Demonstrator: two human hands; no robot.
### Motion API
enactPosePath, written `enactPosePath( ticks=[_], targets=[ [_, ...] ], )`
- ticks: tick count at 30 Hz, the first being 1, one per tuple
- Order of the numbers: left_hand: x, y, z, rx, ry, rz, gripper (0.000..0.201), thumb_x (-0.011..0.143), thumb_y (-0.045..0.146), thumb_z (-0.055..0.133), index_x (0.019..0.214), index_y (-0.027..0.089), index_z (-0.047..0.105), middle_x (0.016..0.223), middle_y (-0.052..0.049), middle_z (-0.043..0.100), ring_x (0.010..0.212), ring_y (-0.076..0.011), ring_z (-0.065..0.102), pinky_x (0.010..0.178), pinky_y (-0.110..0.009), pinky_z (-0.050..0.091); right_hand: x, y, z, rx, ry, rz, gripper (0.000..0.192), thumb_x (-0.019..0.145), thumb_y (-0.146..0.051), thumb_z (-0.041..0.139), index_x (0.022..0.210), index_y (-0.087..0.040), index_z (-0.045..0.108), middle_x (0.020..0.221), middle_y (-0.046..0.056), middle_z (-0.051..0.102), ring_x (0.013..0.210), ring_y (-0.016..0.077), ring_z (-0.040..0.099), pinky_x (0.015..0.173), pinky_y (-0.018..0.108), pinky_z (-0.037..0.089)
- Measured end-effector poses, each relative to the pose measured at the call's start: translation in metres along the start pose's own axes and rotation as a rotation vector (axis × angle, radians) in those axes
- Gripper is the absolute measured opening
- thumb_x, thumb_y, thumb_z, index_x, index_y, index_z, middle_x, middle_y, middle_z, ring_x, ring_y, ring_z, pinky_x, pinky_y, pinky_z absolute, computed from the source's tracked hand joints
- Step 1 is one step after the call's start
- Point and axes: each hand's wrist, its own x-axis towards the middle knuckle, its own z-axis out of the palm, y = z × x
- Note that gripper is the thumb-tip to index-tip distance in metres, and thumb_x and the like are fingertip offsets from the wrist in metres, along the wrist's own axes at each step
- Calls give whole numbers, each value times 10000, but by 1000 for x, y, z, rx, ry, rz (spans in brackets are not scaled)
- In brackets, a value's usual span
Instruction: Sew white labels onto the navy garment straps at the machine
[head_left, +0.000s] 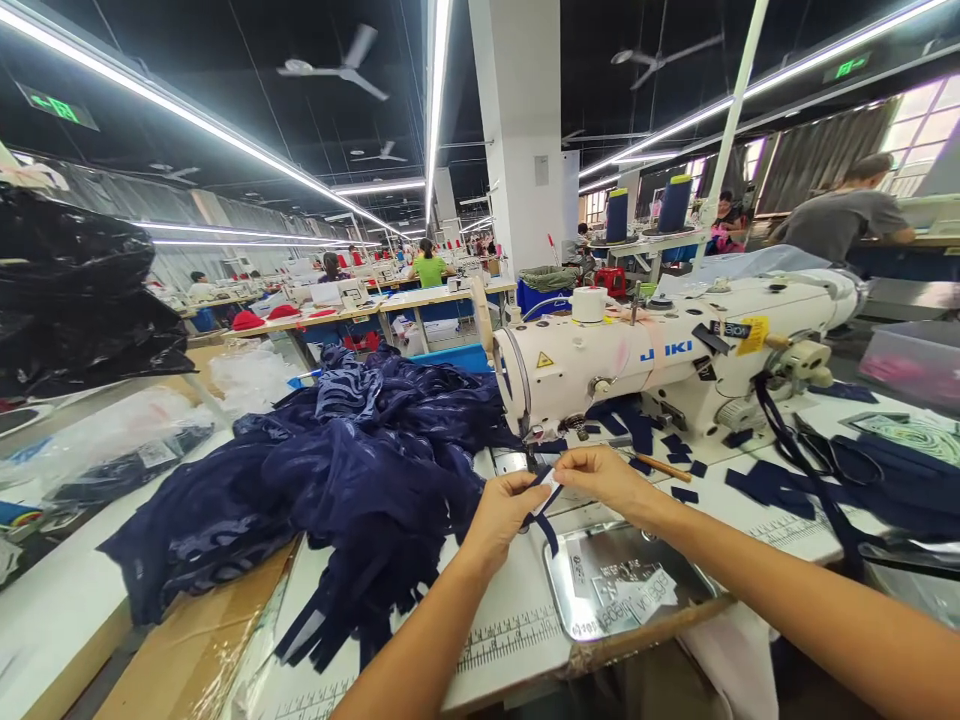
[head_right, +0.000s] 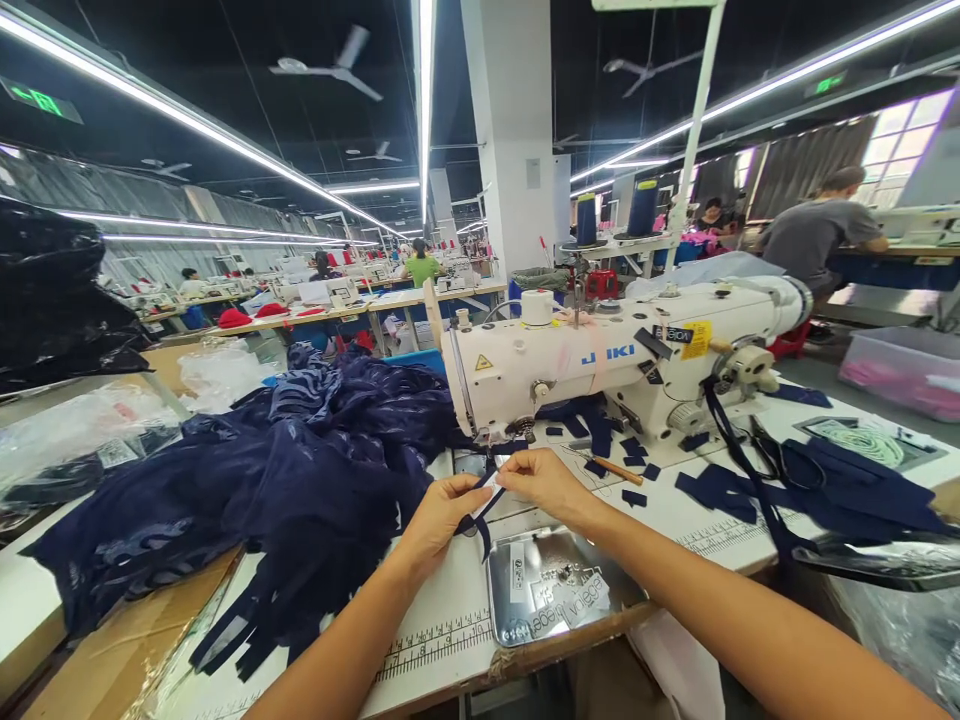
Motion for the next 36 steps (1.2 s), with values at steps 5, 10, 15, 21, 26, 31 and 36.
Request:
enactPosePath(
  ticks=[5, 10, 15, 21, 26, 31, 36],
  targets=[
    [0, 3, 1, 40, -27, 41, 284, 508, 379, 736, 612, 127, 659, 538, 19, 521, 502, -68, 391, 497, -198, 267, -2, 6, 2, 18, 3, -18, 194, 622, -345, 587, 583, -158, 553, 550, -38, 487, 546, 99, 414, 557, 246, 332],
    [2, 2, 2, 119, -77, 48, 277, 512, 384, 732, 602, 132, 659, 548, 11, 533, 524, -84, 411, 524, -205, 295, -9, 13, -14, -222, -31, -174, 131, 724, -283, 535, 749, -162, 578, 747, 6, 599, 713, 128, 543, 678, 243, 412],
    [4, 12, -7, 511, -78, 308, 217, 655, 367, 613, 600, 157, 629, 554, 4, 516, 505, -99, 420, 491, -217, 298, -11, 19, -83, -1176, 95, -153, 150, 806, -173, 462, 900, -172, 579, 939, 54, 620, 898, 162, 568, 778, 248, 401],
    [23, 15, -14, 1523, 127, 1184, 273, 841, 116, 364, 692, 139, 590, 652, -39, 538, 555, -123, 454, 563, -270, 316, 15, 31, -112, -1450, 246, 37, 204, 813, -239, 476, 932, -95, 559, 923, 174, 602, 798, 254, 609, 649, 308, 438],
    [47, -15, -10, 1801, -78, 1161, 201, 804, 54, 417, 672, 123, 552, 668, -48, 544, 573, -141, 486, 575, -291, 301, 39, 42, -88, -1544, 307, 129, 208, 801, -91, 434, 952, -27, 561, 898, 230, 592, 791, 265, 623, 609, 300, 454],
    [42, -26, -17, 1802, -158, 999, 185, 801, 60, 440, 663, 129, 541, 641, -42, 556, 592, -143, 500, 593, -299, 280, 36, 46, -87, -1604, 297, 112, 264, 760, 16, 374, 864, -47, 608, 889, 209, 584, 720, 243, 628, 548, 280, 445],
    [35, -22, -19, 1924, -259, 1082, 147, 807, 93, 475, 688, 112, 560, 629, -54, 582, 608, -164, 512, 628, -319, 277, 25, 37, -88, -1685, 323, -63, 314, 748, 10, 326, 863, -69, 608, 987, 212, 546, 743, 255, 590, 527, 303, 415]
  ],
)
